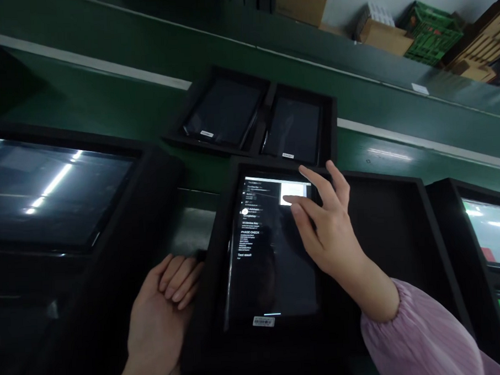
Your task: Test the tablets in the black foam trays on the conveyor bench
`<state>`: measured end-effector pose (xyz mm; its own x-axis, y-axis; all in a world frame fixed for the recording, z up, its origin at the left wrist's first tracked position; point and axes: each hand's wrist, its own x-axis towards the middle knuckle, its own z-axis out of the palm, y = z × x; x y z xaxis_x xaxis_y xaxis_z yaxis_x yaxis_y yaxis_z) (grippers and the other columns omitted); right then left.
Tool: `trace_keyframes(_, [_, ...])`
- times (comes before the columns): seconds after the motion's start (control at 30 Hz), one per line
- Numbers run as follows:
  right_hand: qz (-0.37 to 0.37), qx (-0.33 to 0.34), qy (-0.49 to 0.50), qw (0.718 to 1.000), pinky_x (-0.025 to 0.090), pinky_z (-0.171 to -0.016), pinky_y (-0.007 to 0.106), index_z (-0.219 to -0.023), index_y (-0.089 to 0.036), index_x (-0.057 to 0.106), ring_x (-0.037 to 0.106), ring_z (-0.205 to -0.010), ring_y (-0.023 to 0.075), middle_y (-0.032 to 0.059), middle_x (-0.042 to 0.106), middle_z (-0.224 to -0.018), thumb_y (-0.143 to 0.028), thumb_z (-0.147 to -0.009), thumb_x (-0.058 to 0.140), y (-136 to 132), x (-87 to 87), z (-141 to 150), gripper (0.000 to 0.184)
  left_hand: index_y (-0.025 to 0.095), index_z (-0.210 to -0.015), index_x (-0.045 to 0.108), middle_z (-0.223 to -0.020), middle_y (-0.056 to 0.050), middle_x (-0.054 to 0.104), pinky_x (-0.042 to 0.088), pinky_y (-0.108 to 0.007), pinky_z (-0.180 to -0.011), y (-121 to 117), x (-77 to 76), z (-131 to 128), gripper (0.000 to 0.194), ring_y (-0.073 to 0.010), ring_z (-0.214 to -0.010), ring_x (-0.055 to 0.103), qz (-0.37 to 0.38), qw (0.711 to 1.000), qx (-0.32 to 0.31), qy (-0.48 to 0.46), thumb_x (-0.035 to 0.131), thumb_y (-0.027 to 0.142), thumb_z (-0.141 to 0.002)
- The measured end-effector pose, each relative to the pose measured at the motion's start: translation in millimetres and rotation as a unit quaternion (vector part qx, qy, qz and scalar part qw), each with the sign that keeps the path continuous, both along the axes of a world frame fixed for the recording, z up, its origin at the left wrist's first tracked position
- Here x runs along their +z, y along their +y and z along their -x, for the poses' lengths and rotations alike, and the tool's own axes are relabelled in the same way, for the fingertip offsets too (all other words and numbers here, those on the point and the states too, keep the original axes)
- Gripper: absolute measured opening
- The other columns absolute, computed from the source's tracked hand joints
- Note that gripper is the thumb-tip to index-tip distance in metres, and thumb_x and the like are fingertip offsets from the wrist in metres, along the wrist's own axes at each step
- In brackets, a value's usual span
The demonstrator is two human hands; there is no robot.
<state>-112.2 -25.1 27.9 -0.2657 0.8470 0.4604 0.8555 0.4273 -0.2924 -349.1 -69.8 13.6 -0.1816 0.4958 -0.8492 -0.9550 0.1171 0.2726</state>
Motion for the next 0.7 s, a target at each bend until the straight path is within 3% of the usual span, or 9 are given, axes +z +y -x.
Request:
trace_keyframes(0.17, [0.025,0.015,-0.018,0.999,0.038,-0.122,0.075,-0.125,-0.022,0.077,0.026,-0.160,0.0440,0.0126,0.050,-0.161,-0.032,-0.111,0.046,1.7,-9.9,5.6,0.035,0.021,-0.050,0.031,-0.042,0.006,0.029,0.024,-0.019,-0.027,1.0,0.9,0.8,0.056,-0.0043,-0.029,0.032,0.013,1.000,-0.005,0.004,0.044,0.013,-0.104])
trace_keyframes(0.43, [0.048,0.017,-0.033,0.998,0.038,-0.120,0.078,-0.129,-0.020,0.077,0.025,-0.160,0.0466,0.0145,0.048,-0.163,-0.032,-0.111,0.045,2.7,-15.1,4.7,0.038,0.021,-0.050,0.030,-0.041,0.006,0.028,0.023,-0.018,-0.027,1.3,2.1,0.3,0.057,-0.0041,-0.028,0.031,0.022,1.000,-0.001,-0.003,0.042,0.015,-0.106])
trace_keyframes(0.7, [-0.012,-0.052,0.025,0.998,0.041,-0.125,0.062,-0.125,-0.027,0.078,0.037,-0.158,0.0362,0.0071,0.059,-0.156,-0.030,-0.110,0.047,-8.9,22.6,-11.5,0.034,0.021,-0.050,0.032,-0.041,0.006,0.029,0.023,-0.019,-0.026,1.8,0.8,1.1,0.057,-0.0045,-0.027,0.032,0.019,1.000,0.009,-0.009,0.043,0.014,-0.106])
